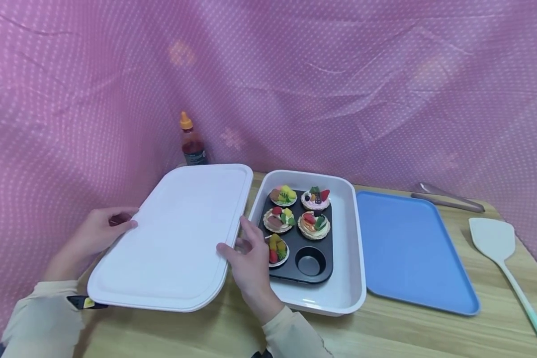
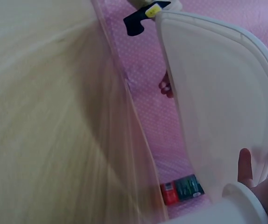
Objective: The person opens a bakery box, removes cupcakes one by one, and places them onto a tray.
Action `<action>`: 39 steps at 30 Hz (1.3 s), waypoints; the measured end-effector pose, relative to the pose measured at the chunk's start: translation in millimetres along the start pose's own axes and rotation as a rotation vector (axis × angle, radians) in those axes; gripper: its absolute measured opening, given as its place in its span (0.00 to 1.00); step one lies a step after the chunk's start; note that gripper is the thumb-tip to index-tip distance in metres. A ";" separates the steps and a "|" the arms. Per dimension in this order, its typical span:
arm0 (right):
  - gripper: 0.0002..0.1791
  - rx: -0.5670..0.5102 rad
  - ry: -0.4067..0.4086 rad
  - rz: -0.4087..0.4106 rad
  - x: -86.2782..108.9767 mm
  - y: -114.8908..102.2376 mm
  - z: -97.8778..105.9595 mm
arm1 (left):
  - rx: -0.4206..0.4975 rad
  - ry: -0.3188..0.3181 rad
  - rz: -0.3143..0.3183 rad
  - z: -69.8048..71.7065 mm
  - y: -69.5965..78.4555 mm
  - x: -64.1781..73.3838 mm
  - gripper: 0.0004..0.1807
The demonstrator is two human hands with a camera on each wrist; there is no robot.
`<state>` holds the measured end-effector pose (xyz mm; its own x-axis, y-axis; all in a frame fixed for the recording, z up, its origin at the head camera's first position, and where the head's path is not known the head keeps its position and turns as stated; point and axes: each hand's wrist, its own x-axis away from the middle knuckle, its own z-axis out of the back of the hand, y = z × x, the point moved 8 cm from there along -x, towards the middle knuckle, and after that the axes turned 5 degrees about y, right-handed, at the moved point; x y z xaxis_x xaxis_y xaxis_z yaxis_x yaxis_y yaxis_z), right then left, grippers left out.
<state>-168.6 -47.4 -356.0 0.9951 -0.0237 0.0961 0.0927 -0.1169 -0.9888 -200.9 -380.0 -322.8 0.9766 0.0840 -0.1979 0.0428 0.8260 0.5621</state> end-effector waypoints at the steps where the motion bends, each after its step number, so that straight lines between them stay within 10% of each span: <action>1: 0.39 0.012 0.003 0.004 0.3 -0.1 -1.1 | 0.003 0.004 0.005 1.2 -1.6 0.3 0.25; 13: 0.41 -0.091 -0.048 -0.013 10.1 -0.1 -24.9 | 0.023 0.026 0.041 12.1 -17.3 2.3 0.25; 39: 0.39 0.041 -0.179 -0.041 26.1 28.2 -62.2 | 0.016 -0.030 0.209 1.4 -58.5 19.1 0.30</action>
<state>-142.2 -113.1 -374.3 0.9803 0.1579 0.1182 0.1311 -0.0736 -0.9886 -184.4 -427.5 -358.4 0.9705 0.2356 -0.0514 -0.1583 0.7834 0.6011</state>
